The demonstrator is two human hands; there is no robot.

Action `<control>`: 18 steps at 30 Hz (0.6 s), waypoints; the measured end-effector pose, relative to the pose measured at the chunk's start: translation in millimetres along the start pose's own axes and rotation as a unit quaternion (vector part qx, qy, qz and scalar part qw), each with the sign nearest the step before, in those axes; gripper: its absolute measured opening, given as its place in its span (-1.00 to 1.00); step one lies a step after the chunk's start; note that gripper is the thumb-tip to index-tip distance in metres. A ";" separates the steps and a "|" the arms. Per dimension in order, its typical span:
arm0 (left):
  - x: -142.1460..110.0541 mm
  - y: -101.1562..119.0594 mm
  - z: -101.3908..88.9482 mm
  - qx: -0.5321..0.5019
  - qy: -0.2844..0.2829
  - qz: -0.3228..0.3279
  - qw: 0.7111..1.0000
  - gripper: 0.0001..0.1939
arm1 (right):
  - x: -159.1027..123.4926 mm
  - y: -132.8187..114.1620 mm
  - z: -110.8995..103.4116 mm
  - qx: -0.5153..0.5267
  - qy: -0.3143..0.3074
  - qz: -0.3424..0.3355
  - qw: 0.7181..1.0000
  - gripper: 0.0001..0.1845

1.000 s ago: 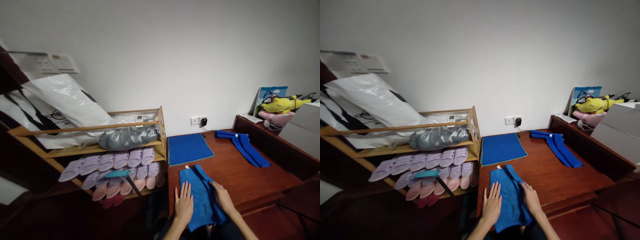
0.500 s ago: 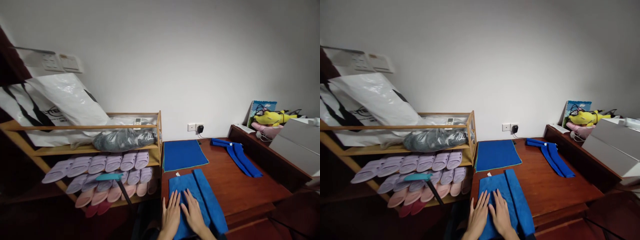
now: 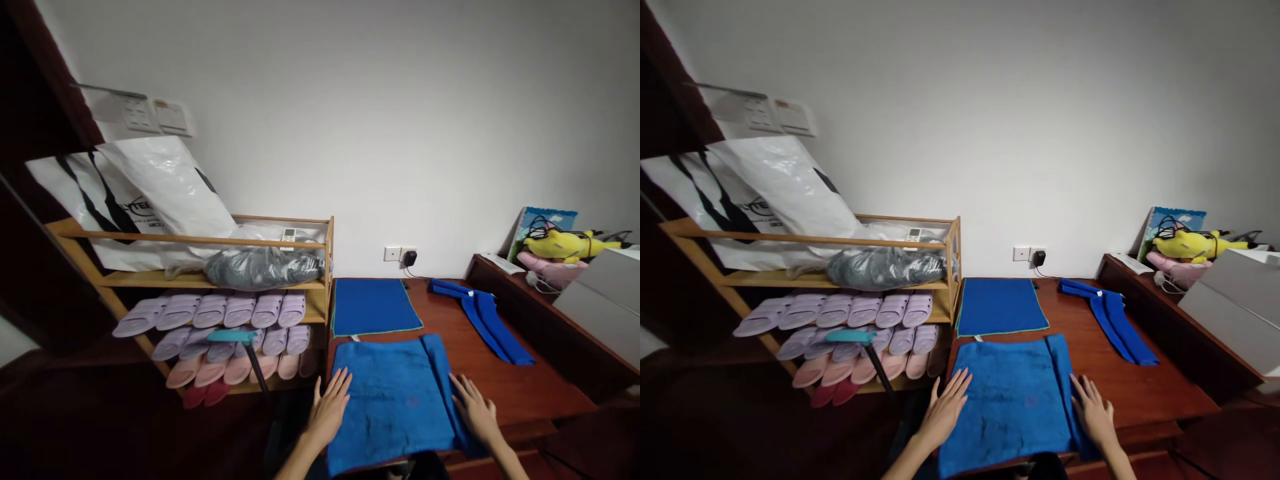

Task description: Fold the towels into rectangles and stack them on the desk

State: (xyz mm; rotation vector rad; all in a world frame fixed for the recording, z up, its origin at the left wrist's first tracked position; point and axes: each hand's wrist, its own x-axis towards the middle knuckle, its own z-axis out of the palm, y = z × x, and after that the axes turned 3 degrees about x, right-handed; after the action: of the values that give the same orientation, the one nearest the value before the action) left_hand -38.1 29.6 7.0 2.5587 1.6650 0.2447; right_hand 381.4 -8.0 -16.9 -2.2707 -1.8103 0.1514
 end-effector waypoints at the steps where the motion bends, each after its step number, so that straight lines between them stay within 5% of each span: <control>1: 2.2 1.4 -0.5 0.008 -0.001 -0.006 1.000 -0.48 | 2.0 6.3 -3.5 -0.007 0.016 0.018 1.000 -0.45; 3: 7.8 11.4 0.3 0.032 0.008 -0.024 0.999 -0.45 | 3.5 -1.8 -6.5 -0.005 0.074 0.026 0.997 -0.44; 5: 14.2 30.1 3.2 0.044 0.028 -0.026 0.998 -0.40 | 0.8 -35.7 -2.5 0.030 0.117 -0.025 0.992 -0.45; 9: 25.0 67.2 12.7 0.014 0.076 -0.006 0.997 -0.41 | -14.8 -135.9 22.9 0.126 0.070 -0.157 0.977 -0.44; 12: 27.9 70.6 18.9 0.006 0.081 -0.010 0.997 -0.43 | -23.4 -182.0 42.5 0.130 0.052 -0.186 0.973 -0.43; 15: 27.2 57.1 19.0 0.007 0.070 0.000 0.998 -0.43 | -20.3 -176.1 48.8 0.103 0.066 -0.176 0.977 -0.41; 18: 25.0 44.6 13.1 0.007 0.064 0.003 0.998 -0.44 | -11.0 -128.5 41.2 0.068 0.085 -0.124 0.986 -0.37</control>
State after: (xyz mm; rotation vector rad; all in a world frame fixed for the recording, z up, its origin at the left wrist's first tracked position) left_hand 14.4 34.5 3.2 2.6086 1.7076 0.4063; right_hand 247.9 12.9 -26.0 -1.8871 -1.9095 0.0345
